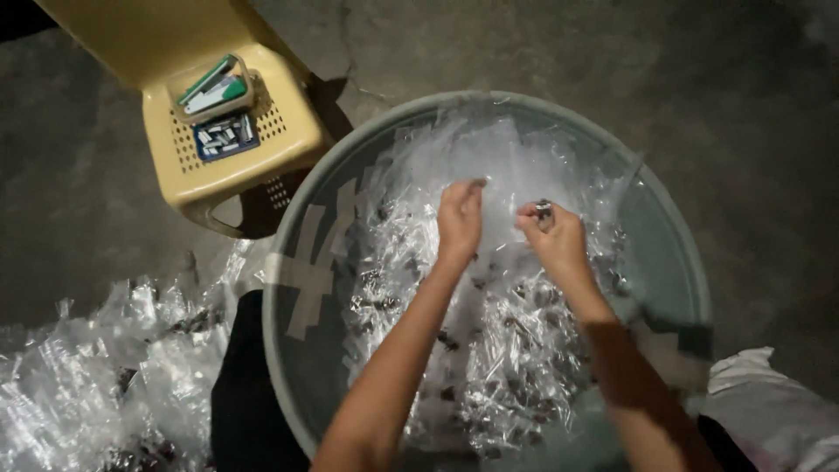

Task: Sorting and bagging small plastic-wrapped food items from a large basin into smaller groups using a stapler.

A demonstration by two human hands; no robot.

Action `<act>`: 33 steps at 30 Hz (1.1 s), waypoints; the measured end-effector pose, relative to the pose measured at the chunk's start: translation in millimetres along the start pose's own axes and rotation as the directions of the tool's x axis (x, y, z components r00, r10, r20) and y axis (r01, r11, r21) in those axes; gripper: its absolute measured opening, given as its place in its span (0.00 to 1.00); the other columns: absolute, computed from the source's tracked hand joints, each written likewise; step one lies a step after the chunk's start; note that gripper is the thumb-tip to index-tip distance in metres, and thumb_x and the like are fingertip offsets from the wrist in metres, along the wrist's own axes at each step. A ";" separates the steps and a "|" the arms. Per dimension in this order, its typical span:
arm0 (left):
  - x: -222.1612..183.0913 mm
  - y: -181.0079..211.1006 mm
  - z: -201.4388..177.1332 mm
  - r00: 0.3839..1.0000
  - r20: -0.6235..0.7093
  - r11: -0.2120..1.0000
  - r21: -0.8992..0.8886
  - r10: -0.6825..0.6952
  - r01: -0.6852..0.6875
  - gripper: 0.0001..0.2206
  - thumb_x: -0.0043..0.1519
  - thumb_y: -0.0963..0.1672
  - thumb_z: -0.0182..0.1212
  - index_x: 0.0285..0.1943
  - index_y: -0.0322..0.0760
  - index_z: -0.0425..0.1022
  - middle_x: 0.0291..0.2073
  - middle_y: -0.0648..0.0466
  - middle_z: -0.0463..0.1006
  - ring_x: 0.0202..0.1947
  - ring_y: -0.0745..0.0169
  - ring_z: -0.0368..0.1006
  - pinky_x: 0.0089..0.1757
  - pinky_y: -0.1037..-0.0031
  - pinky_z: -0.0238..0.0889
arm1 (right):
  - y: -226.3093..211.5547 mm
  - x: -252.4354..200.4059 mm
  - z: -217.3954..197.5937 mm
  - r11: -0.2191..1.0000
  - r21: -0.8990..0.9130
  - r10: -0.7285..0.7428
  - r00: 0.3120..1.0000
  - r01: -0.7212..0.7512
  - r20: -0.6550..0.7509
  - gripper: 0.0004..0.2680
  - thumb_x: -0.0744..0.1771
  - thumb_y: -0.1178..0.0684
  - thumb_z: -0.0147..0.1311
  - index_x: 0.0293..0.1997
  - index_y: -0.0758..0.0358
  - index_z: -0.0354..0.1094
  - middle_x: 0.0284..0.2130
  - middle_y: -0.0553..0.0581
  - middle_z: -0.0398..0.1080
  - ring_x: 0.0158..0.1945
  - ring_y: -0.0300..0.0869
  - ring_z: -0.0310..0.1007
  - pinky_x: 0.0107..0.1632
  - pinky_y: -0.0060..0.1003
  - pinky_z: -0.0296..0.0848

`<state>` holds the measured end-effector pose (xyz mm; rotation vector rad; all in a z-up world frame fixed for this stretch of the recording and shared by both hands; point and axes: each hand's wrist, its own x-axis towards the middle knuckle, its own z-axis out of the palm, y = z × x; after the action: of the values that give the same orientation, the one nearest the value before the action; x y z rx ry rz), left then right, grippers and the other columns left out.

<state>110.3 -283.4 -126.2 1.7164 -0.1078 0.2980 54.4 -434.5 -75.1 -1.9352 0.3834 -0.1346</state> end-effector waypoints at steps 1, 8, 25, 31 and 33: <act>-1.9 19.0 -10.0 1.000 0.000 1.000 -0.003 0.005 -0.005 0.09 0.67 0.41 0.55 0.50 0.41 0.82 0.37 0.46 0.80 0.48 0.47 0.75 0.56 0.63 0.64 | -1.0 -7.1 -6.0 1.000 0.000 -0.005 1.000 0.005 -0.004 0.05 0.64 0.60 0.63 0.41 0.64 0.77 0.26 0.58 0.76 0.24 0.40 0.74 0.26 0.34 0.79; -4.9 122.5 -87.8 0.964 0.196 0.791 -0.553 -0.180 0.260 0.13 0.65 0.41 0.62 0.58 0.31 0.77 0.37 0.43 0.83 0.36 0.57 0.82 0.47 0.69 0.73 | -101.5 -75.0 -25.9 0.984 0.138 -0.113 0.993 0.109 0.020 0.06 0.65 0.60 0.63 0.44 0.65 0.75 0.27 0.58 0.77 0.24 0.34 0.71 0.24 0.26 0.72; -47.1 193.2 -151.8 0.939 0.297 0.711 -0.622 -0.172 0.327 0.27 0.50 0.35 0.77 0.60 0.31 0.73 0.43 0.40 0.83 0.39 0.60 0.83 0.44 0.75 0.78 | -185.2 -138.4 -18.0 0.886 0.439 -0.191 0.980 0.150 0.050 0.09 0.66 0.60 0.65 0.46 0.70 0.70 0.26 0.58 0.73 0.18 0.34 0.70 0.21 0.23 0.71; -53.6 200.8 -156.7 0.953 0.250 0.750 -0.595 -0.170 0.290 0.28 0.47 0.36 0.79 0.58 0.31 0.74 0.41 0.44 0.84 0.37 0.68 0.81 0.42 0.84 0.77 | -191.4 -141.7 -19.8 0.880 0.462 -0.160 0.985 0.113 0.065 0.09 0.66 0.60 0.65 0.46 0.72 0.70 0.28 0.61 0.73 0.23 0.38 0.74 0.25 0.27 0.76; -55.4 201.4 -156.8 0.950 0.273 0.759 -0.584 -0.149 0.287 0.27 0.48 0.37 0.79 0.58 0.33 0.74 0.42 0.43 0.83 0.38 0.66 0.81 0.42 0.82 0.77 | -211.3 -149.4 -17.9 0.877 0.474 -0.146 0.984 0.082 0.100 0.14 0.65 0.58 0.65 0.54 0.71 0.68 0.28 0.55 0.71 0.23 0.35 0.72 0.24 0.26 0.77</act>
<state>-12.6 -169.2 73.9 1.0749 -0.1397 -0.1019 -48.3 -329.0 138.4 -1.4737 0.1273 -0.1588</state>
